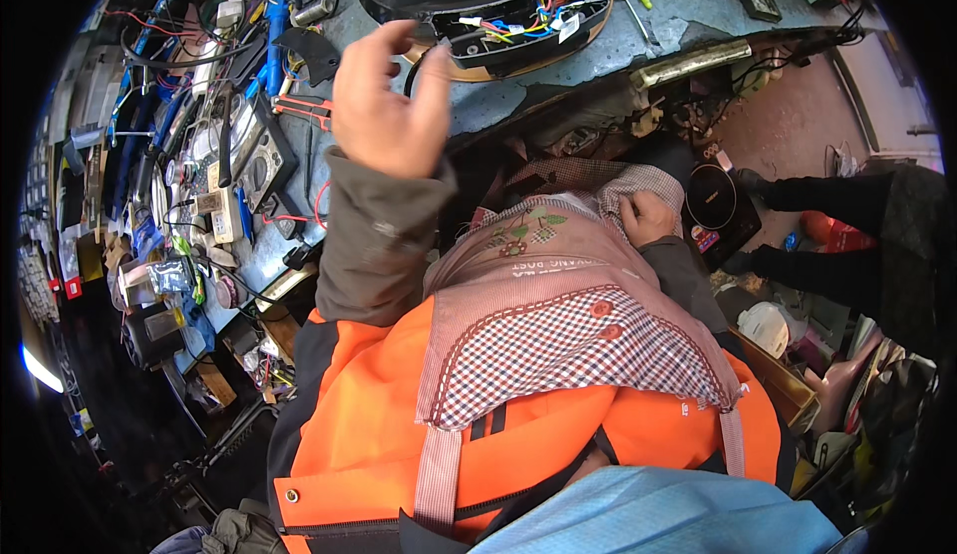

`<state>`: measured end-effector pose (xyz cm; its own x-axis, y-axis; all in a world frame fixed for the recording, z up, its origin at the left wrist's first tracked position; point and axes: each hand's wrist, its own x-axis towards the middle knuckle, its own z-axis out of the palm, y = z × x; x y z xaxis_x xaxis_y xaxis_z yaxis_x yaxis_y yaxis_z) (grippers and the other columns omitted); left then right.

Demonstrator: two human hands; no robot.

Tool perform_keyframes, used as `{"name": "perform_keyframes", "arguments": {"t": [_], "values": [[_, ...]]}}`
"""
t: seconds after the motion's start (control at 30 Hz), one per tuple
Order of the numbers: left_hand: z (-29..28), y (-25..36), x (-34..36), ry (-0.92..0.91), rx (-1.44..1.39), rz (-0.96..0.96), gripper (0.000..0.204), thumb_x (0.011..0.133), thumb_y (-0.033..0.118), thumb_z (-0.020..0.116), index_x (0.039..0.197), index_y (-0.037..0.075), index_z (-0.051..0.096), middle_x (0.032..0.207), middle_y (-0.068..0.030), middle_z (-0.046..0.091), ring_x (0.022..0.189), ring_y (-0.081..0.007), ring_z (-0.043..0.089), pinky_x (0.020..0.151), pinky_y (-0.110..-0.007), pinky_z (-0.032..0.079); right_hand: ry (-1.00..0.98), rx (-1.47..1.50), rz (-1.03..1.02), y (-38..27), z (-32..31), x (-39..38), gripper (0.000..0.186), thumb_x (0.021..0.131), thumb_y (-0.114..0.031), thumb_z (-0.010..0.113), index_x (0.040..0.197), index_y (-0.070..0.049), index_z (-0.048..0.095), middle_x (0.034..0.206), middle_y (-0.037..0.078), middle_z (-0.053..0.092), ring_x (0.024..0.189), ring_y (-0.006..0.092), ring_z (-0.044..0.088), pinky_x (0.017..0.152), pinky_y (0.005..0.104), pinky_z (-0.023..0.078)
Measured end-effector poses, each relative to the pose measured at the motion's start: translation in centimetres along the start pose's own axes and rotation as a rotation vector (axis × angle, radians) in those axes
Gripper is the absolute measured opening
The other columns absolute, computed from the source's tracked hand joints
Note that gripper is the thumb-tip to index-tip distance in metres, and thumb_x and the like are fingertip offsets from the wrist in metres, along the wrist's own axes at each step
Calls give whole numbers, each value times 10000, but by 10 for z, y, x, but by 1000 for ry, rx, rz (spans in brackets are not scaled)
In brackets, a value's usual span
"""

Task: The person uses a multimeter to test electrical continuity on a disassembled circular device. They probe various wires and connectors inside the device's housing, then place the multimeter on the workbench and continue handling the device's internal wiring.

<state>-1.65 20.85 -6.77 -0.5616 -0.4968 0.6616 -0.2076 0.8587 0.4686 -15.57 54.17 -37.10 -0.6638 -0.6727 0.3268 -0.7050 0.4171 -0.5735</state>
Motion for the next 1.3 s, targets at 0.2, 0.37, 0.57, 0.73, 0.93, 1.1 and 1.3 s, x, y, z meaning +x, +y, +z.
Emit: {"name": "perform_keyframes", "arguments": {"t": [0.2,0.37,0.57,0.73,0.93,1.1,1.3], "values": [[-9,-35,9,-491,-525,-632,350,940,265,862,1092,-33,758,912,-42,746,791,-100,619,705,-263,500,-21,-16,-21,-2,3,4,257,921,-213,774,774,-66,623,768,148,635,700,384,644,614,501,500],[-6,-26,21,-559,-700,-736,301,899,249,896,1038,8,782,855,1,722,717,-60,575,633,-243,432,-15,-1,-3,0,3,2,248,922,-213,774,778,-70,631,764,139,636,697,382,644,609,497,499],[6,-7,6,-239,-597,-427,244,884,106,874,799,27,659,729,53,631,677,-25,505,587,-247,401,15,-15,-19,0,1,1,243,919,-218,777,781,-75,638,766,137,636,700,383,647,614,497,500],[-13,19,-12,-251,-319,-131,305,907,143,880,792,25,623,679,30,525,631,-59,444,552,-279,352,11,-10,-9,-2,0,0,242,921,-220,776,783,-77,639,772,142,635,701,385,646,615,499,498],[13,32,-63,-493,-225,242,256,910,247,841,849,51,688,747,-133,623,667,-356,618,605,-442,489,-16,-3,3,0,2,2,243,922,-225,776,793,-73,637,778,150,631,706,391,643,615,502,492],[13,24,-70,-263,-304,-120,166,961,171,796,906,29,732,821,-146,680,729,-331,672,662,-410,530,-5,3,14,0,2,1,245,922,-228,775,790,-74,638,775,149,630,707,393,640,618,507,492],[22,16,-35,-88,-320,-167,311,898,133,850,1156,21,718,892,-88,696,756,-223,667,652,-333,528,-5,-19,21,-1,3,-2,250,923,-240,773,783,-77,645,779,145,642,713,388,649,620,500,499]]}}
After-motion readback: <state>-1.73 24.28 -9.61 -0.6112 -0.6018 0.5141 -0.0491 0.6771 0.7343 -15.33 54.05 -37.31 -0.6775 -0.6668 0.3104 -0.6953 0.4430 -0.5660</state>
